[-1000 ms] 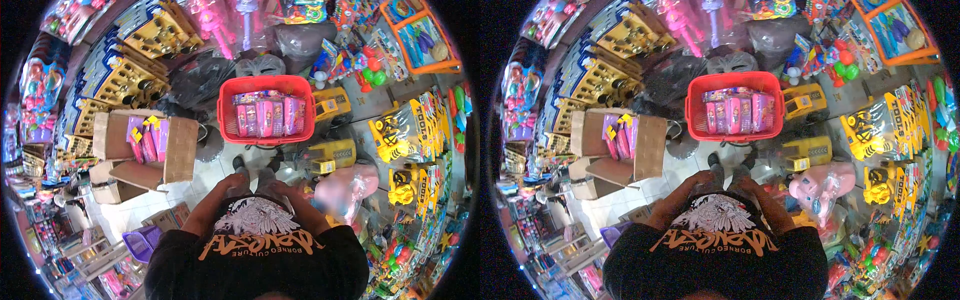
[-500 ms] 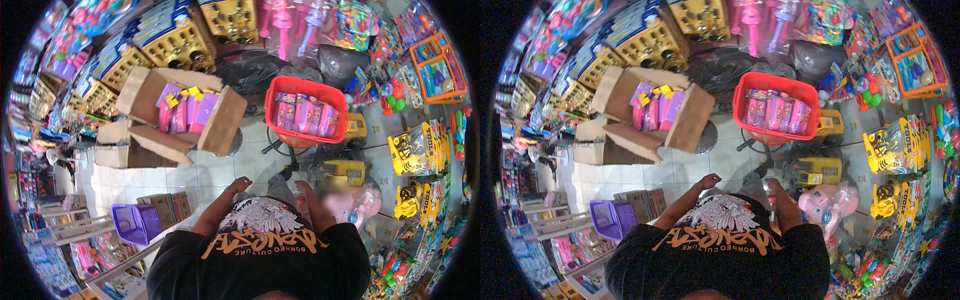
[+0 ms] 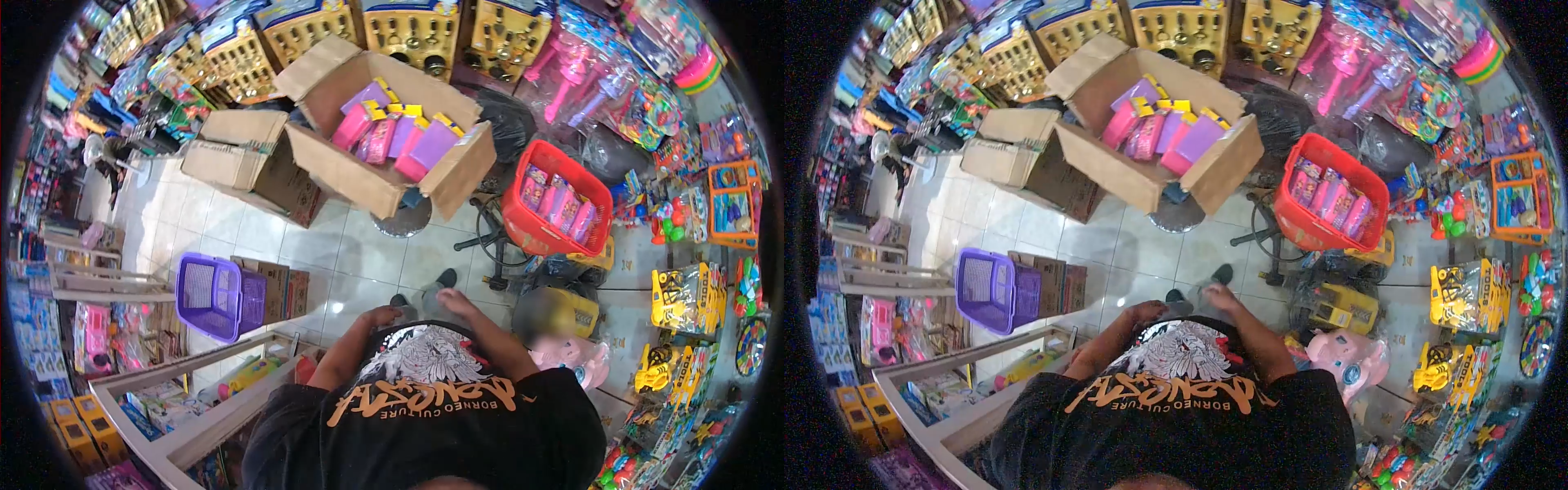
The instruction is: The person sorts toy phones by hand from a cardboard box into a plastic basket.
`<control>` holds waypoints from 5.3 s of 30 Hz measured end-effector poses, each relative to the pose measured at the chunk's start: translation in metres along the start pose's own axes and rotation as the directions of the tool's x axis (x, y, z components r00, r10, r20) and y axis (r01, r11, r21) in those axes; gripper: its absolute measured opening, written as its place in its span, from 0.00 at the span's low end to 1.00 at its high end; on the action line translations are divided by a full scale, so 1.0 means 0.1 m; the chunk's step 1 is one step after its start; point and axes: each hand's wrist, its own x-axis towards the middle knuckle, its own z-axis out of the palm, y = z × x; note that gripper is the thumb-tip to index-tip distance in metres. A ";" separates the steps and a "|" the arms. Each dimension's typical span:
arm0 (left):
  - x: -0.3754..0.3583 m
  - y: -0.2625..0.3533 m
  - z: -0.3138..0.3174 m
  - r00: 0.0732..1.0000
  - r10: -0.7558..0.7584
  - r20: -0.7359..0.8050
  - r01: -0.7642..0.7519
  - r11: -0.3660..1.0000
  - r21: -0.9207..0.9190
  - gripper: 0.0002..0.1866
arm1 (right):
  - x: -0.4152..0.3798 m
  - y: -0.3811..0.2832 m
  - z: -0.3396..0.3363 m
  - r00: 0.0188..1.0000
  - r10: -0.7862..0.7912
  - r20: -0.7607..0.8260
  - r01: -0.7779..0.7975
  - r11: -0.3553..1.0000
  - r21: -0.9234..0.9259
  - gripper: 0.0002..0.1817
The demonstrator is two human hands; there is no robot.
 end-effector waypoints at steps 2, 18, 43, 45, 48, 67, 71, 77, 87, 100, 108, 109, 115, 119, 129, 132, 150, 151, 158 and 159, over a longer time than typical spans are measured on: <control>0.36 -0.62 0.10 0.953 0.304 -0.014 -0.295 0.933 0.208 0.26 | 0.15 -0.03 -0.01 0.998 -0.044 -0.048 0.046 0.999 0.029 0.12; -0.86 0.14 -0.81 0.780 -0.081 -0.620 -0.314 0.806 -0.502 0.22 | 0.28 -2.88 -0.26 0.872 -0.180 0.455 0.117 0.980 0.162 0.16; 0.42 2.51 -4.83 0.873 0.448 -0.193 -0.042 0.463 0.885 0.25 | 3.86 -3.64 -0.17 0.889 -0.017 -0.457 0.101 0.982 0.160 0.26; 0.25 2.75 -4.73 0.902 0.357 -0.242 -0.023 0.599 0.800 0.25 | 4.12 -3.42 -0.13 0.864 -0.041 -0.502 0.140 0.977 0.162 0.25; 0.34 2.67 -4.72 0.901 0.294 -0.318 -0.017 0.758 0.652 0.25 | 3.99 -3.53 -0.12 0.875 0.065 -0.480 0.097 0.948 0.304 0.24; -0.40 3.08 -4.57 0.558 0.643 -0.524 -0.630 0.740 0.236 0.20 | 2.88 -4.97 -0.30 0.704 -0.278 -0.653 0.567 0.775 0.281 0.36; -0.54 2.99 -4.52 0.612 0.550 -0.568 -0.771 0.575 -0.273 0.14 | 2.76 -4.91 -0.40 0.747 -0.065 -0.662 0.500 0.710 0.496 0.35; -0.88 2.91 -4.71 0.618 0.388 -0.684 -0.703 0.662 -0.260 0.19 | 3.40 -3.66 -0.52 0.835 0.165 -0.524 -0.184 0.983 0.017 0.39; -0.83 2.68 -4.67 0.712 0.270 -0.648 -0.666 0.553 -0.501 0.21 | 3.42 -3.58 -0.23 0.785 0.268 -0.559 -0.342 0.939 -0.031 0.34; -0.97 2.76 -4.29 0.551 0.151 -0.821 -0.800 0.376 -0.468 0.22 | 3.01 -3.70 -0.33 0.869 0.212 -0.446 0.015 0.892 0.452 0.10; -1.16 2.95 -4.02 0.555 0.221 -0.802 -0.817 0.329 -0.474 0.25 | 2.12 -3.88 -0.54 0.828 0.007 -0.561 0.468 0.542 0.698 0.13; -1.13 2.97 -3.99 0.547 0.202 -0.813 -0.824 0.300 -0.480 0.26 | 2.06 -3.86 -0.57 0.821 -0.009 -0.571 0.511 0.455 0.729 0.13; -1.00 3.09 -3.60 0.623 0.368 -0.690 -0.780 0.359 -0.512 0.27 | 1.76 -3.88 -0.60 0.795 -0.044 -0.605 0.577 0.363 0.732 0.19; -0.91 3.14 -3.29 0.582 0.484 -0.654 -0.813 0.357 -0.459 0.25 | 1.71 -3.70 -0.46 0.788 -0.115 -0.604 0.584 0.447 0.677 0.22; -1.26 2.73 -2.64 0.533 0.659 -0.530 -0.843 0.356 -0.404 0.28 | 0.77 -3.72 -0.06 0.801 -0.285 -0.527 0.589 0.532 0.608 0.20; -1.33 2.61 -2.39 0.550 0.682 -0.481 -0.828 0.371 -0.421 0.32 | 0.48 -3.62 0.11 0.780 -0.224 -0.584 0.584 0.597 0.551 0.21; -1.13 3.11 -1.30 0.626 0.780 -0.023 -0.724 0.569 -0.390 0.44 | -0.84 -2.85 -0.25 0.665 -0.169 -0.728 0.667 0.574 0.476 0.36; -1.08 3.19 -1.20 0.652 0.758 0.002 -0.696 0.599 -0.396 0.43 | -0.86 -2.72 -0.33 0.643 -0.193 -0.741 0.681 0.586 0.438 0.38; -0.54 3.72 -0.40 0.633 0.770 0.078 -0.699 0.612 -0.369 0.39 | -1.48 -2.24 -1.10 0.658 -0.118 -0.744 0.621 0.644 0.447 0.41; -0.46 3.78 -0.28 0.649 0.755 0.093 -0.669 0.625 -0.403 0.38 | -1.57 -2.16 -1.22 0.657 -0.096 -0.748 0.625 0.624 0.469 0.40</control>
